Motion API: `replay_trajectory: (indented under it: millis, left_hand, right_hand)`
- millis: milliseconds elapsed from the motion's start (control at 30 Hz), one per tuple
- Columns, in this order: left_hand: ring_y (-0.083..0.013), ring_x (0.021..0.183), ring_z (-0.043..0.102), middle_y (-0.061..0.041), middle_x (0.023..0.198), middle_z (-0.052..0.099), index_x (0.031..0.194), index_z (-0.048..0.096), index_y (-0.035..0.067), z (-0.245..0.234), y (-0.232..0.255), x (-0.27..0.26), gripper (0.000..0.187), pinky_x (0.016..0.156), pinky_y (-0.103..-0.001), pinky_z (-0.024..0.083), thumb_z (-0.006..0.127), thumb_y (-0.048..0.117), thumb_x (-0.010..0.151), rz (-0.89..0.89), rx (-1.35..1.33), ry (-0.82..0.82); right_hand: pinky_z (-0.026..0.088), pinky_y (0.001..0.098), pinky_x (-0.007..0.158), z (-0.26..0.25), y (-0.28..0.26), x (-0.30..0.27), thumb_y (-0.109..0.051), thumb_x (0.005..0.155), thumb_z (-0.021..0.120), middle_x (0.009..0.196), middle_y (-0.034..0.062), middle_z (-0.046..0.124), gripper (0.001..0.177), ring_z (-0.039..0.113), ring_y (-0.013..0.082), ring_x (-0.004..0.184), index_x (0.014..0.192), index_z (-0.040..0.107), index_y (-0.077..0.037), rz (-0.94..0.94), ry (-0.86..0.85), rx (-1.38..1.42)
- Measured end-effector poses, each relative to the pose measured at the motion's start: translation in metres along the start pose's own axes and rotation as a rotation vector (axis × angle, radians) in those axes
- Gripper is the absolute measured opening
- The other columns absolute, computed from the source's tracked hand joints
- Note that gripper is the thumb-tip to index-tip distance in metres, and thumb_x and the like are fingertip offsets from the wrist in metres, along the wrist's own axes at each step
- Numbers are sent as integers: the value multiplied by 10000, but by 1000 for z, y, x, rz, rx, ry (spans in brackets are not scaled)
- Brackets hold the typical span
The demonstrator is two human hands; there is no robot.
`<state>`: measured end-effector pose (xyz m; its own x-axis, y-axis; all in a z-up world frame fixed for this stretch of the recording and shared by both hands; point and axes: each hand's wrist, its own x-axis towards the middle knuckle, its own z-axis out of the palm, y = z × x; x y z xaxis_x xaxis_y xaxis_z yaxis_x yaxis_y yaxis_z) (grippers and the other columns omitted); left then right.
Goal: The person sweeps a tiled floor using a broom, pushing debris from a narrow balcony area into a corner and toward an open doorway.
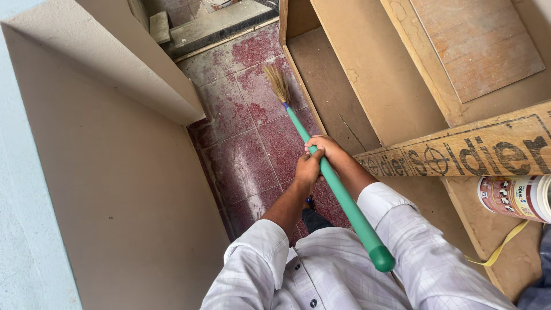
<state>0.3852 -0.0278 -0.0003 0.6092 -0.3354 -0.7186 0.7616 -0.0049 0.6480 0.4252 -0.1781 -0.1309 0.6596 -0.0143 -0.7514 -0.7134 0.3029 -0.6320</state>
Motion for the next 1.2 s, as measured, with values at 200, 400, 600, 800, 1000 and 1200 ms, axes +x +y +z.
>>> replay_trajectory:
  millis: [200, 400, 600, 800, 1000, 1200]
  left_hand:
    - [-162, 543, 581, -58, 731, 607, 957, 632, 21, 3, -10, 60, 412, 434, -315, 498, 568, 427, 986, -70, -229, 32]
    - [-158, 476, 512, -48, 665, 550, 883, 597, 59, 22, -5, 60, 437, 411, -320, 415, 448, 452, 1002, -172, -224, 105]
    - [-129, 471, 472, -16, 613, 508, 839, 543, 93, 49, 2, 49, 411, 409, -307, 392, 387, 433, 1009, -119, -339, 86]
    - [-132, 446, 467, -31, 594, 524, 834, 569, 67, 62, 13, 54, 452, 388, -302, 374, 368, 434, 1006, -100, -265, 95]
    - [-165, 436, 496, -37, 617, 547, 820, 564, 111, 64, 12, 64, 472, 382, -335, 373, 352, 484, 1016, -113, -373, 151]
    - [-155, 434, 455, -33, 580, 493, 751, 534, 104, 72, -5, 59, 538, 389, -317, 348, 322, 525, 1011, -201, -376, 295]
  right_hand:
    - [545, 438, 613, -2, -22, 20, -80, 752, 723, 795, 144, 656, 194, 640, 258, 677, 888, 650, 35, -36, 55, -33]
    - [501, 508, 526, 16, -71, -25, -149, 754, 664, 759, 188, 637, 295, 607, 326, 622, 992, 646, 25, 174, 14, -348]
    - [595, 416, 673, 13, -110, -57, -113, 737, 702, 1023, 201, 714, 699, 711, 283, 803, 1413, 547, -22, -8, -18, -621]
    - [603, 390, 700, -10, -100, -23, -58, 707, 695, 1102, 133, 702, 700, 719, 235, 857, 1393, 559, -20, -62, 51, -525]
    - [545, 396, 598, -20, -79, 13, -63, 721, 685, 791, 144, 687, 214, 648, 226, 684, 895, 704, 61, -63, -24, -568]
    - [540, 456, 554, -9, -78, 5, -110, 734, 660, 734, 151, 678, 159, 636, 269, 623, 816, 671, 26, 86, -265, -801]
